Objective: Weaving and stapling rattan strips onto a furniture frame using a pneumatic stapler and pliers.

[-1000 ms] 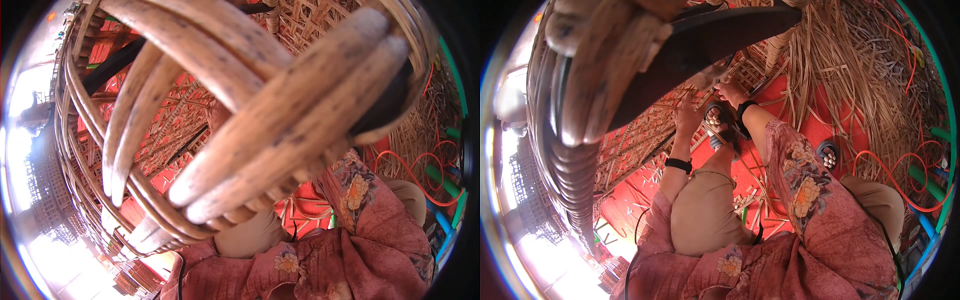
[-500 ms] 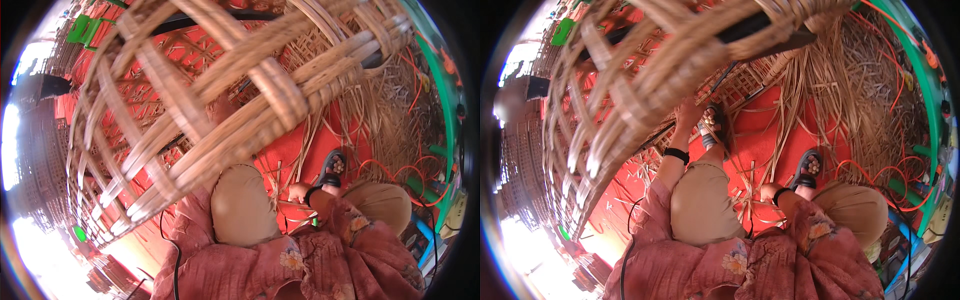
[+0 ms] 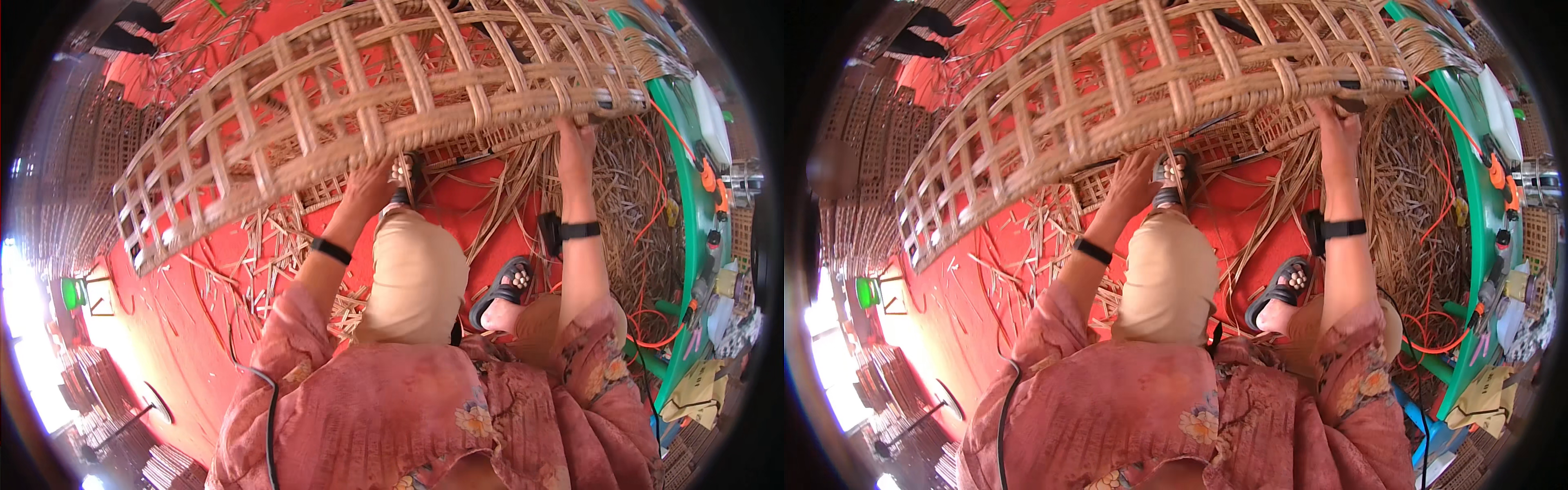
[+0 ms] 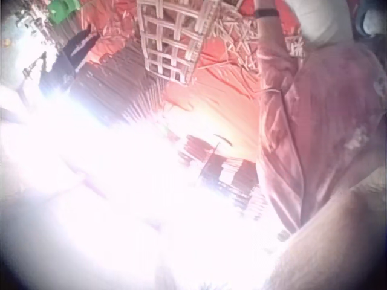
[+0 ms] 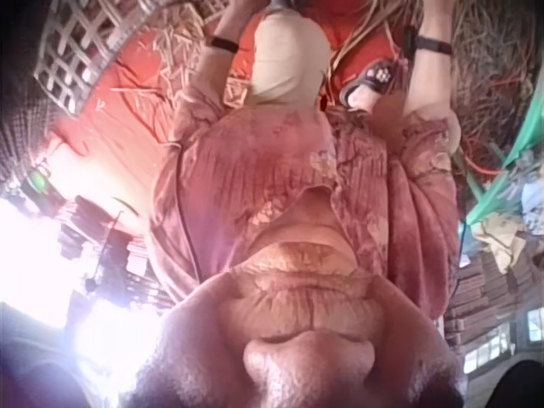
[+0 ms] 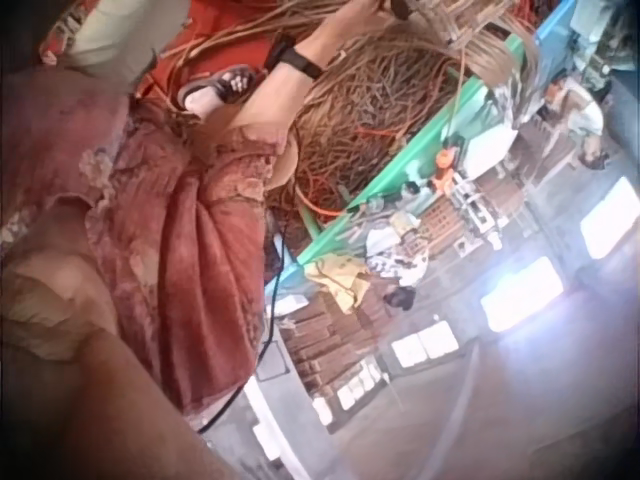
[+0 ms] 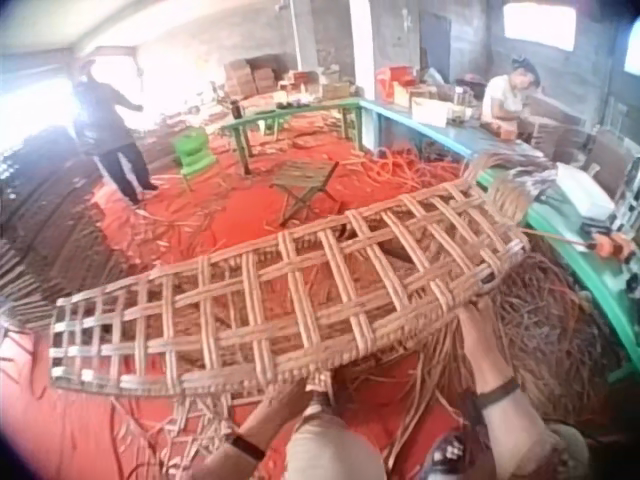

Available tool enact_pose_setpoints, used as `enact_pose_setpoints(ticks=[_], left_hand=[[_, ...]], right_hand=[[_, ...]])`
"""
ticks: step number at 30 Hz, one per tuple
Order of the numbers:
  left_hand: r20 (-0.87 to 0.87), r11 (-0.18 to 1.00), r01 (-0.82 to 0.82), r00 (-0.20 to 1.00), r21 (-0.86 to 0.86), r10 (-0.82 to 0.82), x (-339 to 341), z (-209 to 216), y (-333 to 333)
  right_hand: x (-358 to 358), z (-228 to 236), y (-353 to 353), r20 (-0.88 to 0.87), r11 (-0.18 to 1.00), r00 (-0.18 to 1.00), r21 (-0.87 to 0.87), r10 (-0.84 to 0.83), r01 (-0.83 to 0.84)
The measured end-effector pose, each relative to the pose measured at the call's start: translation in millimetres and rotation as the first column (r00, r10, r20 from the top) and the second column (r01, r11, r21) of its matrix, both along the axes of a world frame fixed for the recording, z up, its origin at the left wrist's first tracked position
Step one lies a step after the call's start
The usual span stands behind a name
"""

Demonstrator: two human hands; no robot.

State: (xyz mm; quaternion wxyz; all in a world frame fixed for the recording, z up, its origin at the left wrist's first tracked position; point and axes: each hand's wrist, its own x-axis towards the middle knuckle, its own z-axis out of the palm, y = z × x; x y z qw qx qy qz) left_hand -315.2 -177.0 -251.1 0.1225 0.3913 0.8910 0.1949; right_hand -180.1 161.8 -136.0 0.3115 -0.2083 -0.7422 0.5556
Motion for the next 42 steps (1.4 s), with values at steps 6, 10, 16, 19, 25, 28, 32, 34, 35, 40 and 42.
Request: enact_pose_setpoints(ticks=[6, 10, 16, 19, 25, 28, 32, 34, 35, 40, 42], left_hand=[[0.158, 0.917, -0.396, 0.910, 0.055, 0.384, 81.8, -31.4, -173.1], [0.232, 0.890, -0.455, 0.868, 0.023, 0.438, 138.8, -77.0, -246.0], [-0.047, 0.979, -0.201, 0.979, -0.019, 0.200, 137.7, -121.0, -261.0], [0.063, 0.944, -0.199, 0.980, 0.265, 0.189, 105.0, -144.1, -247.9], [0.942, 0.426, -0.876, 0.307, 0.226, 0.133, 50.9, -162.1, -193.1], [0.939, 0.369, -0.917, -0.020, -0.155, 0.344, 28.1, -166.6, -162.0], [0.953, 0.226, -0.962, -0.085, -0.155, 0.292, 24.5, -177.9, -136.7], [0.975, 0.213, -0.956, -0.175, -0.201, 0.135, 23.9, -182.2, -127.7], [0.970, 0.210, -0.948, -0.244, -0.240, 0.004, 23.4, -182.1, -125.4], [0.987, 0.220, -0.963, -0.143, -0.155, 0.070, 15.1, -168.7, -122.0], [0.986, 0.233, -0.961, -0.124, -0.148, 0.115, 3.4, -164.3, -114.5]], right_hand=[[-37.0, 11.0, -14.0, 0.072, 0.953, 0.971, -0.185, -0.229, 0.239], [-34.0, 18.7, -21.0, 0.152, 0.902, 0.940, -0.267, -0.306, 0.338], [-14.3, 14.1, -45.4, 0.220, 0.842, 0.901, -0.326, -0.374, 0.430], [-17.5, 18.8, -50.2, 0.313, 0.857, 0.856, -0.187, -0.411, 0.480], [-35.7, 33.9, -59.1, 0.246, 0.899, 0.894, -0.142, -0.374, 0.414], [-41.3, 30.5, -63.7, 0.144, 0.931, 0.939, -0.149, -0.312, 0.332], [-57.9, 17.3, -52.0, 0.152, 0.904, 0.924, -0.203, -0.352, 0.377], [-71.9, 6.8, -34.5, 0.285, 0.916, 0.899, -0.130, -0.332, 0.379], [-81.9, 1.5, -21.5, 0.290, 0.921, 0.904, -0.137, -0.314, 0.364], [-137.6, -52.8, 33.9, 0.529, 0.865, 0.724, 0.039, -0.442, 0.499], [-140.0, -73.8, 35.5, 0.578, 0.946, 0.772, 0.005, -0.267, 0.323]])
